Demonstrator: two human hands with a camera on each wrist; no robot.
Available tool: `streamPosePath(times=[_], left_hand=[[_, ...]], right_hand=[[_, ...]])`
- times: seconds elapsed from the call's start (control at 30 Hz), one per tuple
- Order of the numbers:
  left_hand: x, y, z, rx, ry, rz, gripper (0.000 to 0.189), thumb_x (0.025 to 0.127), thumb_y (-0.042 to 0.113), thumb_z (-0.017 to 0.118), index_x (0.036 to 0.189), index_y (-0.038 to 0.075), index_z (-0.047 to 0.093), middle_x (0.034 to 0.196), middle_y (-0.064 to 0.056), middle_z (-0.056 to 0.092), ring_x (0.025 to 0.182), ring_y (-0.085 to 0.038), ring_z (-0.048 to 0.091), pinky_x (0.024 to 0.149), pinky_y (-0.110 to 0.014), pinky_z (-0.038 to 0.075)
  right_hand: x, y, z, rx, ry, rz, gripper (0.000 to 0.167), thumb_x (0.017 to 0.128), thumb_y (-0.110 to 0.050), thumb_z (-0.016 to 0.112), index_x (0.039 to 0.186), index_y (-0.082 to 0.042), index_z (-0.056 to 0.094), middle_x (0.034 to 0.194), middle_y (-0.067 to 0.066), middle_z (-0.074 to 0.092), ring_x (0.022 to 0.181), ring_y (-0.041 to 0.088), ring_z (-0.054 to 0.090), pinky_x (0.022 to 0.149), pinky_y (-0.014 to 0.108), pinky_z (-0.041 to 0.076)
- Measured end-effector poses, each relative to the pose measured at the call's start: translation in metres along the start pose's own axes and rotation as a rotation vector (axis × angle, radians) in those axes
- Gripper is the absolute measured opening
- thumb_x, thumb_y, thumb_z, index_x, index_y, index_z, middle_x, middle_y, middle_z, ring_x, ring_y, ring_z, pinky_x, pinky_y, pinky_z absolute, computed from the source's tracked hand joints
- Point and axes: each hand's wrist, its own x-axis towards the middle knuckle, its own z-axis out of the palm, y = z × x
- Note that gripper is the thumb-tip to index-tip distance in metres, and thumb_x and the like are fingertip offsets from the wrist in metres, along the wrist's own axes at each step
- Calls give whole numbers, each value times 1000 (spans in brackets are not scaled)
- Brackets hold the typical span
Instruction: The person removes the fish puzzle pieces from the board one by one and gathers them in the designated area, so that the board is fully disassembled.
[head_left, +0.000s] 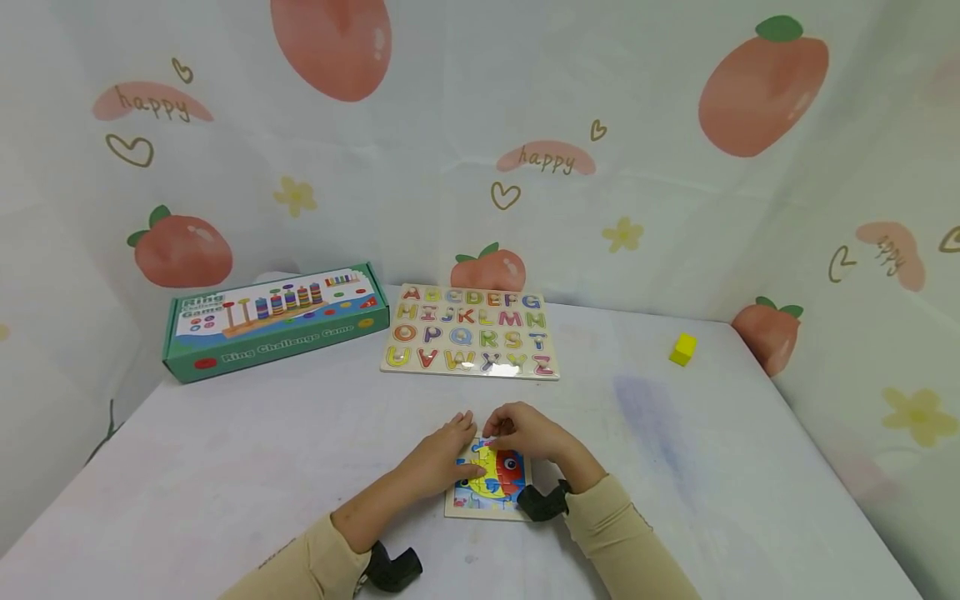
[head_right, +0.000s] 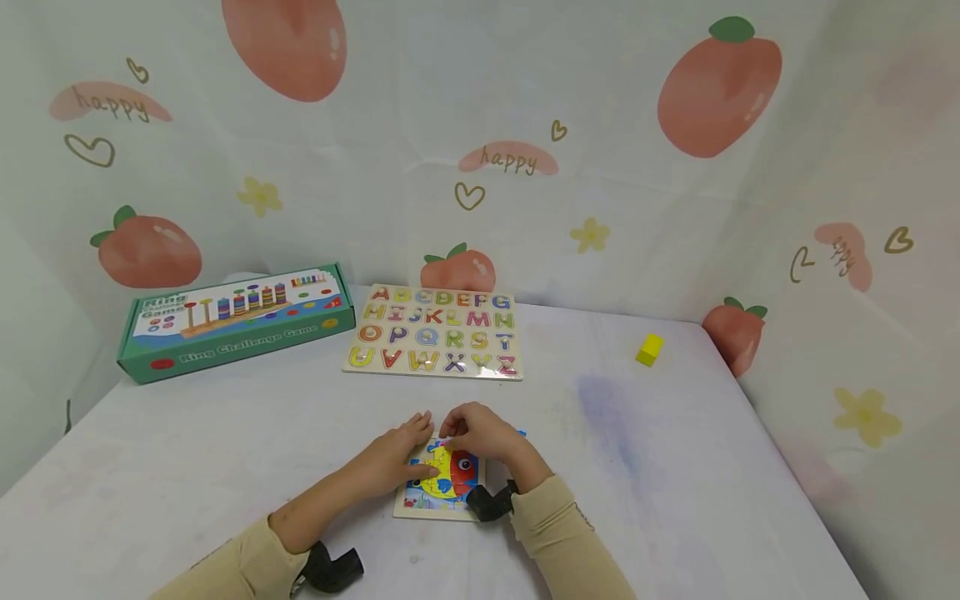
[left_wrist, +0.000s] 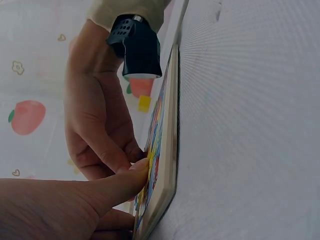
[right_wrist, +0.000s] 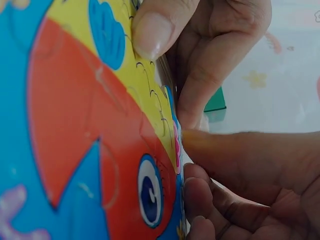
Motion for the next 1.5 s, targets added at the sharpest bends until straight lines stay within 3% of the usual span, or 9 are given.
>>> streamPosePath(times=[0.57, 1.13, 1.5], left_hand=[[0, 2, -1, 7, -3, -10, 68, 82, 29, 71, 135, -5, 44, 148, -20, 33, 140, -35, 26, 108, -53, 31], [0, 3, -2, -7, 7, -16, 69, 81, 27, 72, 135, -5, 45, 148, -19, 34, 140, -34, 26, 108, -54, 31], [0, 2, -1, 0, 3, -17, 67, 82, 28, 71, 134, -5, 45, 149, -19, 33, 140, -34, 26, 109, -53, 31]], right_hand=[[-3, -2, -3, 21, 19, 18, 9, 86, -6, 64, 91, -1, 70, 86, 6, 68, 70, 10, 55, 68, 22, 52], [-4, -3, -4, 68, 0, 35, 7, 86, -1, 61, 93, 0, 61, 86, 5, 60, 76, 13, 51, 72, 23, 51], [-4, 5, -7, 122, 21, 45, 8, 84, -5, 66, 89, 1, 66, 81, 5, 65, 70, 11, 54, 71, 22, 51]])
